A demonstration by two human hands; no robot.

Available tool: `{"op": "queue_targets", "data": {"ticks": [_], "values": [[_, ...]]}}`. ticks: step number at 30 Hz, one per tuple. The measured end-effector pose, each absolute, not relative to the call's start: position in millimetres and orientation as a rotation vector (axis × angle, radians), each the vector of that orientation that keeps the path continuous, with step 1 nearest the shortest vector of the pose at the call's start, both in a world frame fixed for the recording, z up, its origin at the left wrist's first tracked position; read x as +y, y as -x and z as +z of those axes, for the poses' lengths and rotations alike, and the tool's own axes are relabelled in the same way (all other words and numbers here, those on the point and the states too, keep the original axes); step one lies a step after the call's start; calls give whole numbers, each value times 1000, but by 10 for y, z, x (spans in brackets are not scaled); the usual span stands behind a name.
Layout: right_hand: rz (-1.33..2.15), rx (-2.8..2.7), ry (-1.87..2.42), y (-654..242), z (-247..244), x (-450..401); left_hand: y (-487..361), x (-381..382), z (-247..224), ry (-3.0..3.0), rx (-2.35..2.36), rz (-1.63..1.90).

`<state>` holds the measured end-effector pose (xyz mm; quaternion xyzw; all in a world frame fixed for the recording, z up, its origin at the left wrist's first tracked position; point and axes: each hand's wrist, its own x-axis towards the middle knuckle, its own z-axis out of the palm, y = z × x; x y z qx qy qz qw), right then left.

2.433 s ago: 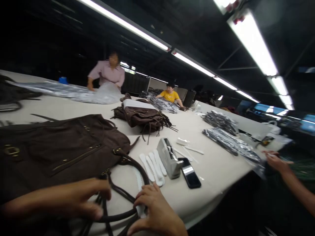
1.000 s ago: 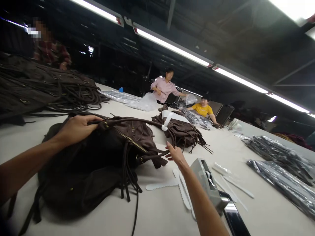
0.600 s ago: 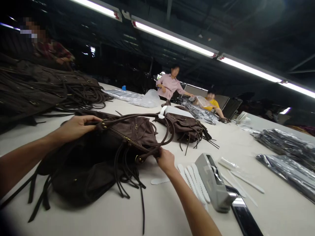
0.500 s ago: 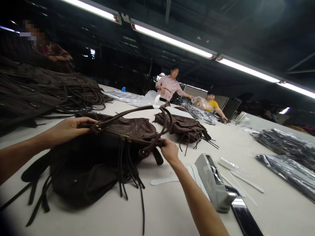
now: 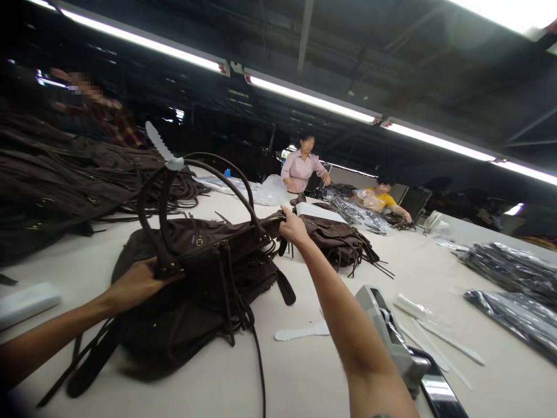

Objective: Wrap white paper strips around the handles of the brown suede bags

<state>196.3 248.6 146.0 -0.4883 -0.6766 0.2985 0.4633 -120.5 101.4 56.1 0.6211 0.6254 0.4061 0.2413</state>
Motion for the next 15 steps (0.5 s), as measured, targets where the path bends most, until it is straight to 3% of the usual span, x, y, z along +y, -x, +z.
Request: {"op": "queue_targets", "data": {"ticks": [4,8,15], "values": [[917,-1588,1114,-2034,1274,2483,1240,1218,677,-1681,1693,1266],[936,-1499,994,-2097,1388,2469,1260,1310,954,-1527,1534,1413],[1026,-1362,595,-2168,1781,2411,1237,1018,1380,-1648,1282,1193]]}}
